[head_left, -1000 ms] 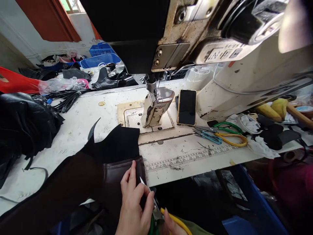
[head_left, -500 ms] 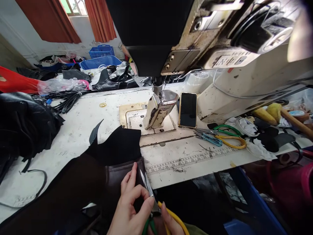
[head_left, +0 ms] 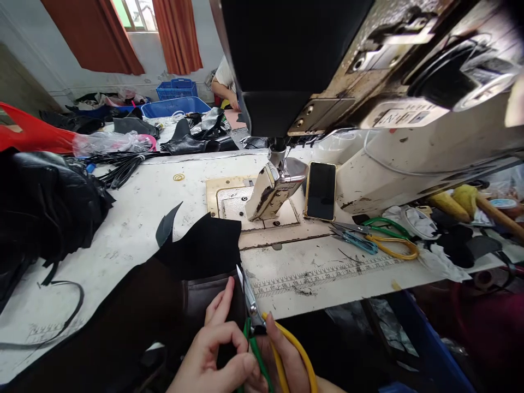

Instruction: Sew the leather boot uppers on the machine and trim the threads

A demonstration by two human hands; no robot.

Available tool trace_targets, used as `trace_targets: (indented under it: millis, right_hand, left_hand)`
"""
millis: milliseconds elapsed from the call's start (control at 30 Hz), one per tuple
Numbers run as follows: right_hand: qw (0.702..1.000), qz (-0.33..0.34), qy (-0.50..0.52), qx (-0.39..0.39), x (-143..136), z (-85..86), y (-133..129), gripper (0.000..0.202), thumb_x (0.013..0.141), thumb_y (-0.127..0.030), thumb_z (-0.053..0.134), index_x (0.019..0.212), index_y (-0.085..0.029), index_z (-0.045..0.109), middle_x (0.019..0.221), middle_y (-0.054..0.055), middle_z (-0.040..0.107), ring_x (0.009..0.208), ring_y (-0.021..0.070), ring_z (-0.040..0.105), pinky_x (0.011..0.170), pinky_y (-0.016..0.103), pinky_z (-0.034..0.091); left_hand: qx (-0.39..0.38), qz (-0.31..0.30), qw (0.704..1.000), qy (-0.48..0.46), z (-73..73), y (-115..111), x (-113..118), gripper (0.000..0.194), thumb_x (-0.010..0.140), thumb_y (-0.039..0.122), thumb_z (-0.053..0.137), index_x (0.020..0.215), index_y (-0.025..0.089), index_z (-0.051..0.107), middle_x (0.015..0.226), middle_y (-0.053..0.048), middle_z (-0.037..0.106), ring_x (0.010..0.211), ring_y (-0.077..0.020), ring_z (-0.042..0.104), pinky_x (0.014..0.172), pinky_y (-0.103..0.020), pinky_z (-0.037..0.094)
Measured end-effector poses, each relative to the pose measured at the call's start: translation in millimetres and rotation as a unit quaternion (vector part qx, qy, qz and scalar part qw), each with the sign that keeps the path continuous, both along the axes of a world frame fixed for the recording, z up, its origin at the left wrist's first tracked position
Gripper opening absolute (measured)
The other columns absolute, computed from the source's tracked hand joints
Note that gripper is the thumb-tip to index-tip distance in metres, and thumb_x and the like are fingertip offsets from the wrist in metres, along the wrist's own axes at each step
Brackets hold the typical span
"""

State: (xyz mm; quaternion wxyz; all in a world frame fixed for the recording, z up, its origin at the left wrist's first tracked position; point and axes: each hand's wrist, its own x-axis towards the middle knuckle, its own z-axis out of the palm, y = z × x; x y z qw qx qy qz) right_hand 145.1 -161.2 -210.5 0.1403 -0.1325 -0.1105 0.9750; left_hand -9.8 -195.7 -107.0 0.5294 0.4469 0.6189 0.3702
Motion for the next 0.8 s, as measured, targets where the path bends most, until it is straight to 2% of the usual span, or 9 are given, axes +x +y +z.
trace_targets:
  millis: [167, 267, 300, 400, 467, 567, 667, 733, 800]
  right_hand:
    - [0.998, 0.013, -0.067, -0.001, 24, 31.0, 21, 0.074, 0.078, -0.088, 0.042, 0.053, -0.018, 0.047, 0.035, -0.008, 0.035, 0.023, 0.0047, 0.028, 0.024, 0.015, 0.019]
    - [0.954, -0.012, -0.234, 0.185, 47, 69.5, 58, 0.065, 0.078, -0.085, 0.047, 0.068, -0.02, 0.051, 0.042, -0.01, 0.038, 0.026, 0.0059, 0.028, 0.027, 0.019, 0.028]
    - [0.893, -0.032, -0.315, 0.321, 51, 82.6, 73, 0.055, 0.079, -0.074, 0.061, 0.075, -0.02, 0.054, 0.047, -0.009, 0.044, 0.031, 0.0065, 0.034, 0.032, 0.019, 0.03]
    - [0.635, -0.036, -0.458, 0.621, 37, 112.1, 113, 0.035, 0.076, -0.047, 0.078, 0.085, -0.019, 0.058, 0.076, 0.001, 0.064, 0.065, 0.0144, 0.057, 0.059, 0.025, 0.043]
    - [0.558, 0.052, -0.491, 0.667, 9, 120.1, 129, 0.024, 0.078, -0.032, 0.075, 0.087, -0.02, 0.056, 0.081, 0.003, 0.065, 0.071, 0.0175, 0.058, 0.064, 0.028, 0.04]
    - [0.548, 0.06, -0.485, 0.679, -38, 120.8, 135, 0.024, 0.071, -0.018, 0.075, 0.082, -0.02, 0.053, 0.079, 0.003, 0.063, 0.075, 0.0201, 0.058, 0.064, 0.028, 0.035]
    - [0.565, 0.032, -0.478, 0.672, -57, 120.0, 131, 0.027, 0.068, -0.012, 0.072, 0.077, -0.02, 0.048, 0.077, 0.001, 0.059, 0.074, 0.0187, 0.055, 0.062, 0.027, 0.033]
    - [0.583, 0.003, -0.48, 0.656, -47, 117.9, 122, 0.028, 0.07, -0.013, 0.071, 0.076, -0.021, 0.045, 0.076, -0.001, 0.058, 0.069, 0.0155, 0.053, 0.059, 0.025, 0.034]
    - [0.6, -0.04, -0.496, 0.626, -21, 110.8, 106, 0.026, 0.075, -0.015, 0.069, 0.078, -0.022, 0.044, 0.075, -0.003, 0.056, 0.066, 0.0136, 0.051, 0.059, 0.025, 0.036]
  left_hand:
    - [0.033, -0.052, 0.997, 0.035, 0.1, 0, -8, 0.014, 0.079, 0.022, 0.063, 0.065, 0.025, 0.062, 0.16, -0.002, 0.027, 0.151, -0.0289, 0.015, 0.115, -0.061, 0.023]
    - [0.107, -0.084, 0.983, 0.125, 1.2, 1, -4, 0.008, 0.071, 0.021, 0.074, 0.072, 0.026, 0.068, 0.159, -0.005, 0.031, 0.148, -0.0346, 0.023, 0.111, -0.061, 0.032]
    - [0.136, -0.089, 0.973, 0.165, 2.0, 1, -1, 0.009, 0.07, 0.021, 0.076, 0.074, 0.026, 0.069, 0.158, -0.006, 0.033, 0.147, -0.0363, 0.026, 0.11, -0.061, 0.034]
    - [0.167, -0.115, 0.947, 0.249, 2.5, 3, 4, 0.009, 0.071, 0.019, 0.074, 0.074, 0.027, 0.07, 0.154, -0.004, 0.044, 0.147, -0.0365, 0.028, 0.11, -0.058, 0.037]
    - [0.155, -0.107, 0.946, 0.265, -1.8, 2, 2, 0.009, 0.079, 0.017, 0.066, 0.077, 0.026, 0.066, 0.143, -0.005, 0.058, 0.141, -0.0307, 0.041, 0.106, -0.049, 0.046]
    - [0.227, 0.011, 0.899, 0.376, -14.2, -1, -7, 0.012, 0.09, 0.016, 0.053, 0.087, 0.024, 0.062, 0.113, -0.01, 0.07, 0.108, -0.0244, 0.066, 0.087, -0.038, 0.057]
    - [0.286, 0.135, 0.747, 0.584, -24.5, -3, -18, 0.028, 0.086, 0.021, 0.061, 0.113, 0.015, 0.063, 0.123, -0.022, 0.062, 0.11, -0.0364, 0.06, 0.089, -0.053, 0.052]
    - [0.25, 0.145, 0.688, 0.665, -28.8, 0, -25, 0.049, 0.086, 0.027, 0.062, 0.131, 0.009, 0.055, 0.141, -0.028, 0.05, 0.13, -0.0478, 0.044, 0.098, -0.064, 0.042]
    - [0.223, 0.082, 0.685, 0.688, -33.4, 6, -32, 0.058, 0.089, 0.035, 0.057, 0.141, 0.01, 0.049, 0.151, -0.023, 0.044, 0.141, -0.049, 0.028, 0.106, -0.068, 0.031]
